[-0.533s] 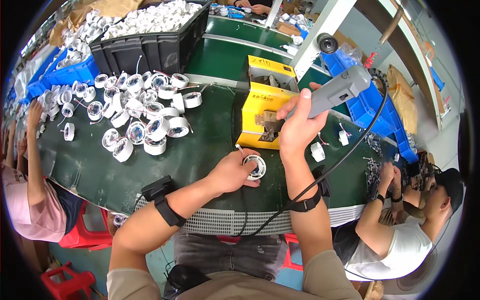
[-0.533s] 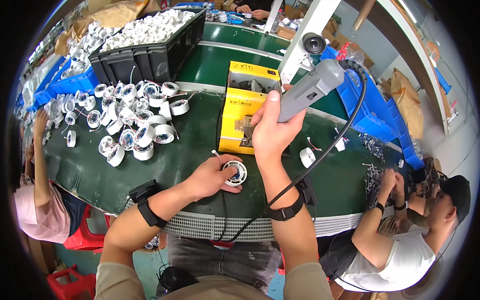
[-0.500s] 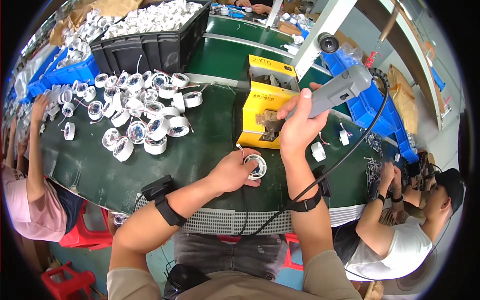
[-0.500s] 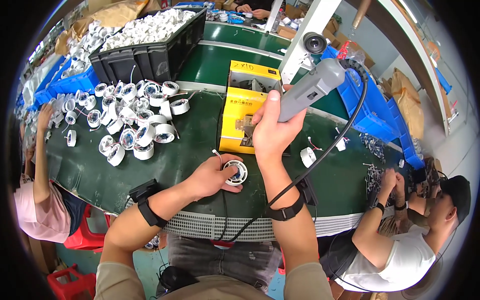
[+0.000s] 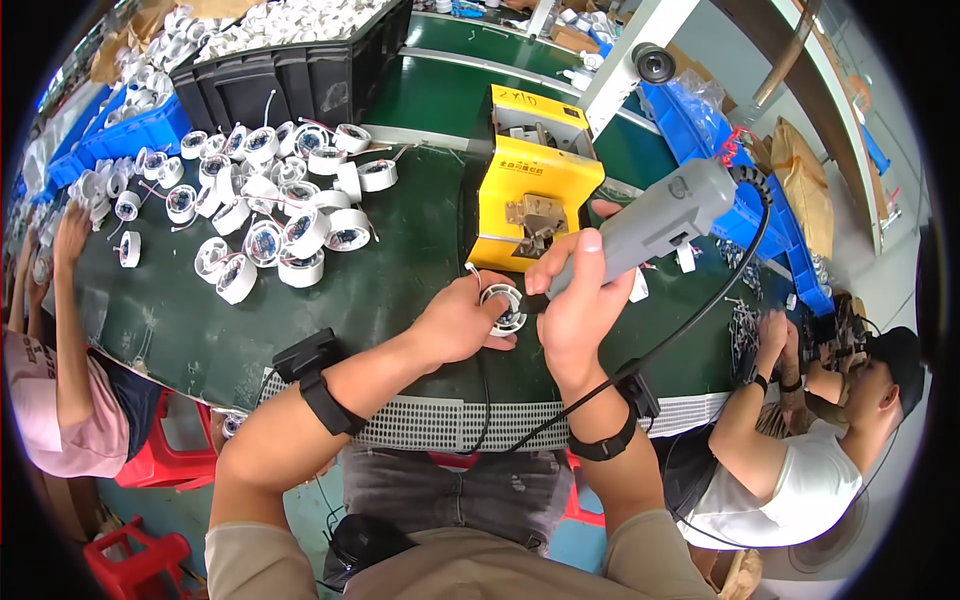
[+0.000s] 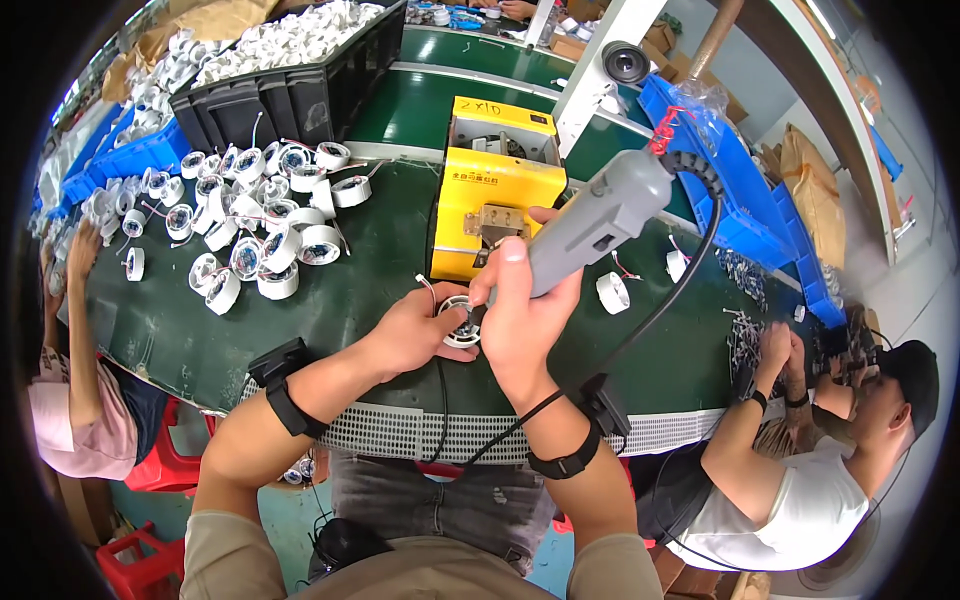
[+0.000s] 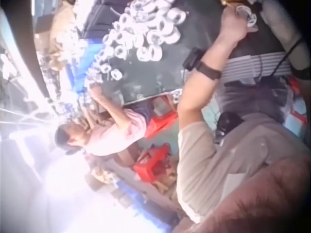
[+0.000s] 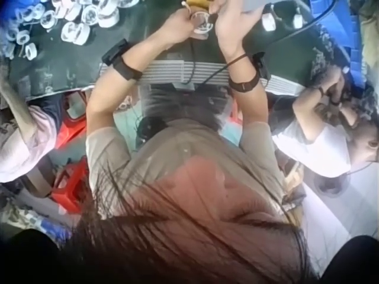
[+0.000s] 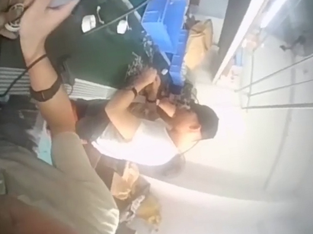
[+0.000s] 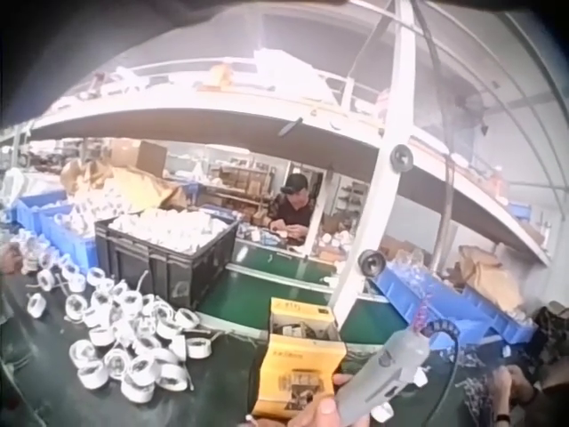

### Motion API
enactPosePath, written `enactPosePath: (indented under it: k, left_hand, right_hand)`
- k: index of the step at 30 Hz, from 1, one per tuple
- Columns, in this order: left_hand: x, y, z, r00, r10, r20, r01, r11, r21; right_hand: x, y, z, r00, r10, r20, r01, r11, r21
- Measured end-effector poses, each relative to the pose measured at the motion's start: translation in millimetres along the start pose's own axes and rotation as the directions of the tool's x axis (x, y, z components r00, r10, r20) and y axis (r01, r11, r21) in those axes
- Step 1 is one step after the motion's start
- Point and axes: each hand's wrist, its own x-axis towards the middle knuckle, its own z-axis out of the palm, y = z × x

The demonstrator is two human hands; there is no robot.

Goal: The person assembles electronic components by picking up a white plastic housing, inserting a circuit board and wires, and securing them with an electric screwdriver. They repeat this process for several units, placing the tool back in its holder after each use.

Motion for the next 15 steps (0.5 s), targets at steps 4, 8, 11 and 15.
enactPosePath:
  k: [4, 8, 11, 15]
  left_hand:
    - [2.6, -3.2, 0.3, 1.000, 0.012, -0.016, -0.013, 0.999, -0.035]
    - [0.0, -3.1, -1.3, 1.000, 0.014, -0.023, -0.015, 0.999, -0.028]
    - [0.1, -2.9, 0.6, 0.999, 0.031, -0.016, -0.031, 0.999, -0.006]
    - [-2.0, 3.1, 6.9, 0.996, 0.080, -0.039, -0.080, 0.997, 0.003]
  right_hand:
    - [-1.0, 3.6, -1.1, 1.000, 0.010, -0.027, -0.010, 1.000, -0.014]
    - [-2.6, 8.2, 0.2, 1.000, 0.021, -0.014, -0.021, 1.000, -0.005]
    - [-4.0, 8.7, -0.6, 1.000, 0.000, 0.018, 0.000, 0.999, -0.036]
    - [-6.7, 11.4, -6.7, 0.999, 0.012, 0.051, -0.012, 1.000, 0.007]
